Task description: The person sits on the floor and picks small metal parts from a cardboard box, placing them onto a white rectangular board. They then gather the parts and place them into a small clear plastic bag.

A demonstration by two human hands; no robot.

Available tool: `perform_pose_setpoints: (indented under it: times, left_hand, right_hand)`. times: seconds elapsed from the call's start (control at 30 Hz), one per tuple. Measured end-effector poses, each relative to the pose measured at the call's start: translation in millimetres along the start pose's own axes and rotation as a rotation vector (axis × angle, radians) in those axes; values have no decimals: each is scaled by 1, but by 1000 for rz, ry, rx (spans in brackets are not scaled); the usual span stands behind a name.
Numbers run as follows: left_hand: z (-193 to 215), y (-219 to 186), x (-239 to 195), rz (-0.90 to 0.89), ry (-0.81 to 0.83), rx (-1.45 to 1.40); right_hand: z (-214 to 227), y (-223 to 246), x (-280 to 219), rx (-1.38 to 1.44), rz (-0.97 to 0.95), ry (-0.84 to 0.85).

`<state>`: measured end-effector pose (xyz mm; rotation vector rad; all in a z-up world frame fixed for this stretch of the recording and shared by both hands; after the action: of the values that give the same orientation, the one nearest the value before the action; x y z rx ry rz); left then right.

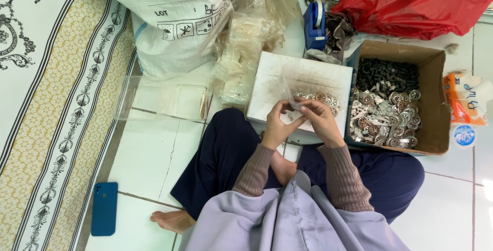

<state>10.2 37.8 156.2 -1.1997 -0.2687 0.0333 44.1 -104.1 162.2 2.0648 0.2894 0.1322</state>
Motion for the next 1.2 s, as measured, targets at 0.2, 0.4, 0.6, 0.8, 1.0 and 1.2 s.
perform_pose_setpoints:
  times: [0.2, 0.4, 0.6, 0.8, 1.0, 1.2]
  left_hand:
    - [24, -21, 8, -85, -119, 132]
    - [50, -19, 14, -80, -217, 126]
    - [42, -3, 11, 7, -189, 175]
    - [20, -21, 5, 94, 35, 49]
    - [21, -10, 6, 117, -9, -14]
    - [40, 15, 13, 110, -274, 166]
  right_hand:
    - [-26, 16, -5, -78, 12, 79]
    - [-11, 14, 0, -233, 83, -171]
    - [-2, 9, 1, -439, 183, -212]
    - [-18, 9, 1, -486, 215, -98]
    - [-17, 8, 2, -399, 168, -31]
    - [-7, -1, 7, -363, 188, -45]
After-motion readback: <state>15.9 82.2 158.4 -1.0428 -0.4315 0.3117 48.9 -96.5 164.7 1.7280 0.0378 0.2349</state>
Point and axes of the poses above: each hand's wrist, its own x-axis towards the middle knuckle, its own z-axis out of the back of the hand, y = z × x, the point moved 6 cm from there along x, towards the middle knuckle, and after that the axes turned 15 degrees about x, right-handed, at the moved point
